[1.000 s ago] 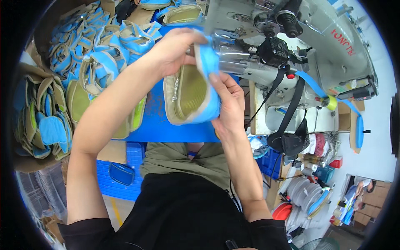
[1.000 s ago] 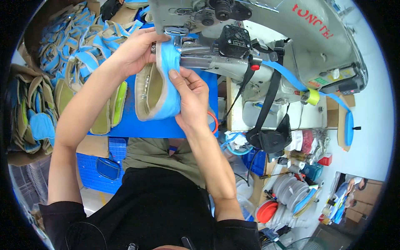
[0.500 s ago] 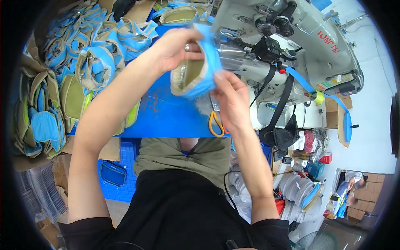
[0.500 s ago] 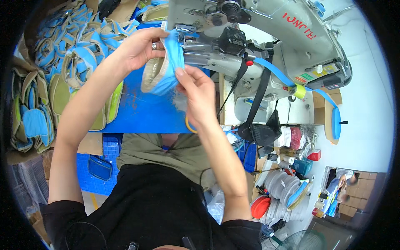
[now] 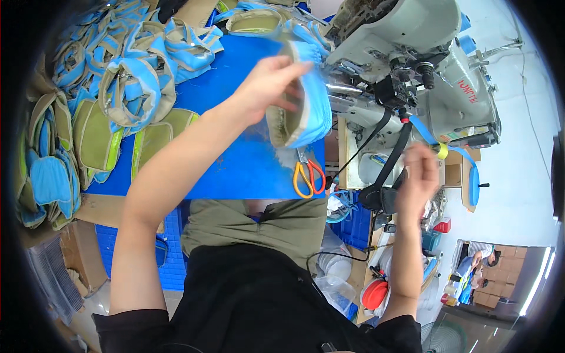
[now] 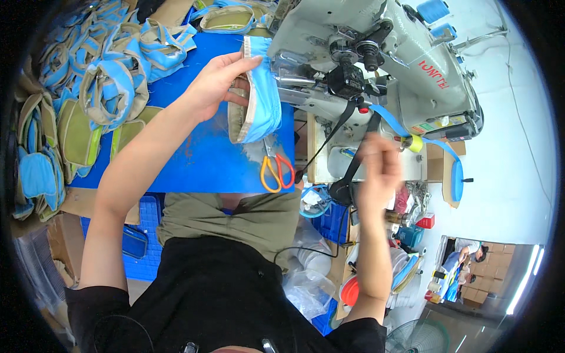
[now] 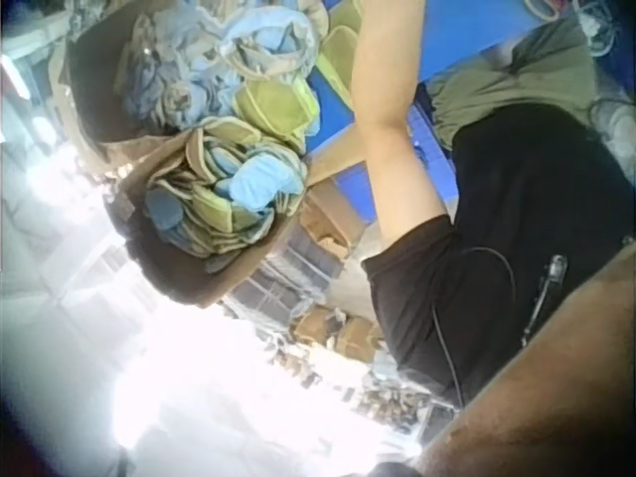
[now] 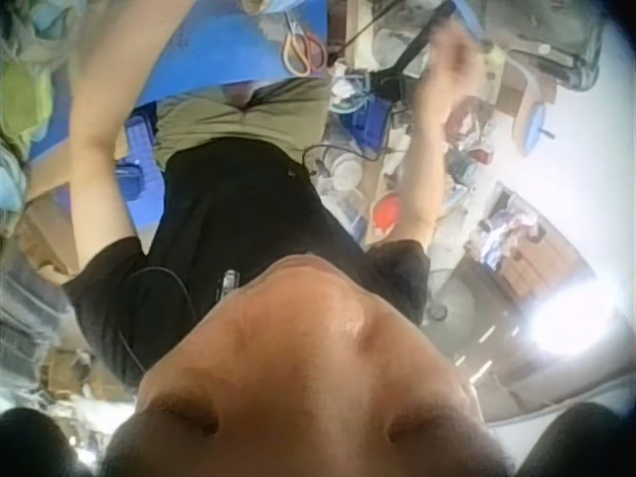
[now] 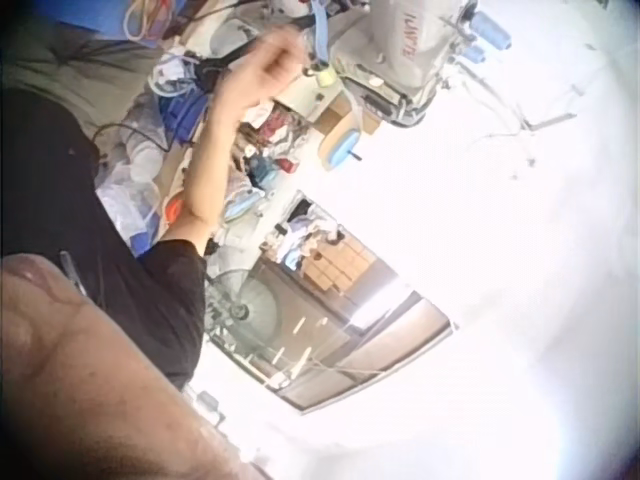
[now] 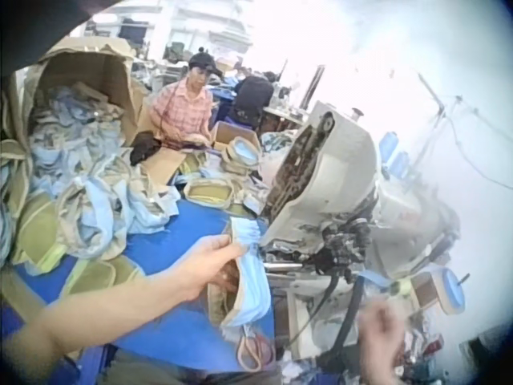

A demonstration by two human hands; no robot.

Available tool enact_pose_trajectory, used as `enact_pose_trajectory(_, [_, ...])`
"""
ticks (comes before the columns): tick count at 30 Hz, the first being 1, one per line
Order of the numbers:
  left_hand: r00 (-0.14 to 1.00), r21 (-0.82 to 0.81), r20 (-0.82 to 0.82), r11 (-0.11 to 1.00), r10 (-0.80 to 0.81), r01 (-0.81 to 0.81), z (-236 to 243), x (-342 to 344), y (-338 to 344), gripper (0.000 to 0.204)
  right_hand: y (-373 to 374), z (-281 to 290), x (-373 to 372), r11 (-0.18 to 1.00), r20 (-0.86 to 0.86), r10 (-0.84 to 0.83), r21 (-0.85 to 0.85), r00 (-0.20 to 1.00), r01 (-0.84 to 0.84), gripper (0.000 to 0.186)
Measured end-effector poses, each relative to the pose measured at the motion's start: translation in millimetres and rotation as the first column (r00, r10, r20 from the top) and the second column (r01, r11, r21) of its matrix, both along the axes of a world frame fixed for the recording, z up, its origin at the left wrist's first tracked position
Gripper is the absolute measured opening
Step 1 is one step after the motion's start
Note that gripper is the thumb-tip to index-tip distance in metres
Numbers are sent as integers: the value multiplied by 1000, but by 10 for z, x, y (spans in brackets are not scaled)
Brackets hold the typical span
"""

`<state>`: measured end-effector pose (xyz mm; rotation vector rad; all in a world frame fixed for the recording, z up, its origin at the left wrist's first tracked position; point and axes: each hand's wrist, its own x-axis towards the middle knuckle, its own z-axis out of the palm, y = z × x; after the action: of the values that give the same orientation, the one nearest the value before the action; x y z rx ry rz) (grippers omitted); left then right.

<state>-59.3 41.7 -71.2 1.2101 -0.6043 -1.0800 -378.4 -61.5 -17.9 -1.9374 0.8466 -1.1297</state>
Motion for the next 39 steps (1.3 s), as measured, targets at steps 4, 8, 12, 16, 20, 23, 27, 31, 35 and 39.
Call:
enact_pose_trajectory(4, [997,-65,65,997,-42,46,-236,31,-71,27,441,-802,162,928,-462,363,256,809,-270,24])
enact_pose_trajectory(8, [986,-186,28,970,165,-158,-256,-77,213,23,539,-1367,244,924,-671,244,-59,700,-378,47])
enact_pose_trajectory(12, [967,-146,61,960,248,-237,-479,-16,880,27,473,-1768,79,956,-733,280,156,620,-249,70])
enact_pose_trajectory(16, [949,-208,50,932,312,-296,-660,-86,1146,26,466,-1783,50,894,-653,396,436,645,-108,90])
enact_pose_trajectory(20, [823,-308,365,891,435,-334,-701,-185,1205,22,757,-1306,132,422,63,608,818,791,-390,84])
enact_pose_trajectory(23, [823,-317,364,889,435,-330,-630,-305,1150,19,923,-806,388,563,-10,655,673,756,-480,71])
enact_pose_trajectory(27, [726,-341,550,905,413,-256,-620,-284,1183,19,953,-709,820,664,-39,523,646,852,-378,49])
enact_pose_trajectory(31, [917,-164,-246,918,315,-360,-416,-120,1600,28,1076,-786,622,729,-52,503,562,863,-392,46])
enact_pose_trajectory(35, [728,-247,-685,926,41,-285,-464,69,1996,37,987,-1391,390,943,-535,265,318,802,-99,63])
enact_pose_trajectory(39, [738,-391,-674,865,-35,-315,-607,-132,2169,35,853,-1819,251,963,-543,252,219,801,-154,57])
